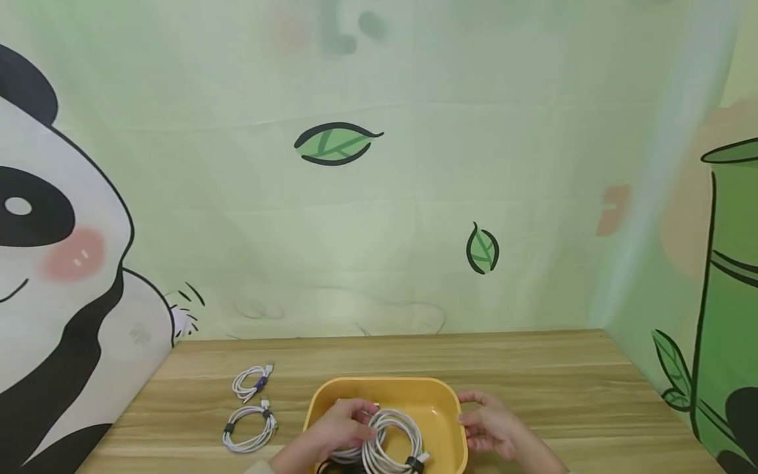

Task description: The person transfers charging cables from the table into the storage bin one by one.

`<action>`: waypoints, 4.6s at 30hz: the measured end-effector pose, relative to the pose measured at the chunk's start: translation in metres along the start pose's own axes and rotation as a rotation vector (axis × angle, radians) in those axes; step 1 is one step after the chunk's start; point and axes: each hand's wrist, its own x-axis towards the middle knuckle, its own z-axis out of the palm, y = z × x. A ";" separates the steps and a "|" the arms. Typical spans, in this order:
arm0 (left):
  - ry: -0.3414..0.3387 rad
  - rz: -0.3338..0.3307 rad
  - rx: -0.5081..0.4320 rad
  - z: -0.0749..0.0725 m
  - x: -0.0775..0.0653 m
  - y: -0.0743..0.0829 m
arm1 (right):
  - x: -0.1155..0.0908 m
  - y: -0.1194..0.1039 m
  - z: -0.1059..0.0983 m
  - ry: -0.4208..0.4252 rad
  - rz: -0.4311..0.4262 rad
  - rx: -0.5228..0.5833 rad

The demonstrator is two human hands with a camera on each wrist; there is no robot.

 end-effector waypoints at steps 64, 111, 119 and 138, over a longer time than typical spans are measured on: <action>-0.139 -0.020 -0.081 -0.107 -0.032 -0.010 | 0.002 0.002 -0.001 -0.003 -0.001 -0.011; 0.222 -0.091 0.038 -0.168 -0.044 -0.048 | 0.001 0.001 -0.002 -0.031 0.001 0.001; 0.308 -0.127 0.051 -0.171 -0.042 -0.055 | 0.000 0.001 -0.002 -0.026 -0.003 -0.001; 0.448 -0.139 0.080 -0.182 -0.045 -0.079 | -0.001 0.000 0.000 -0.023 0.002 0.004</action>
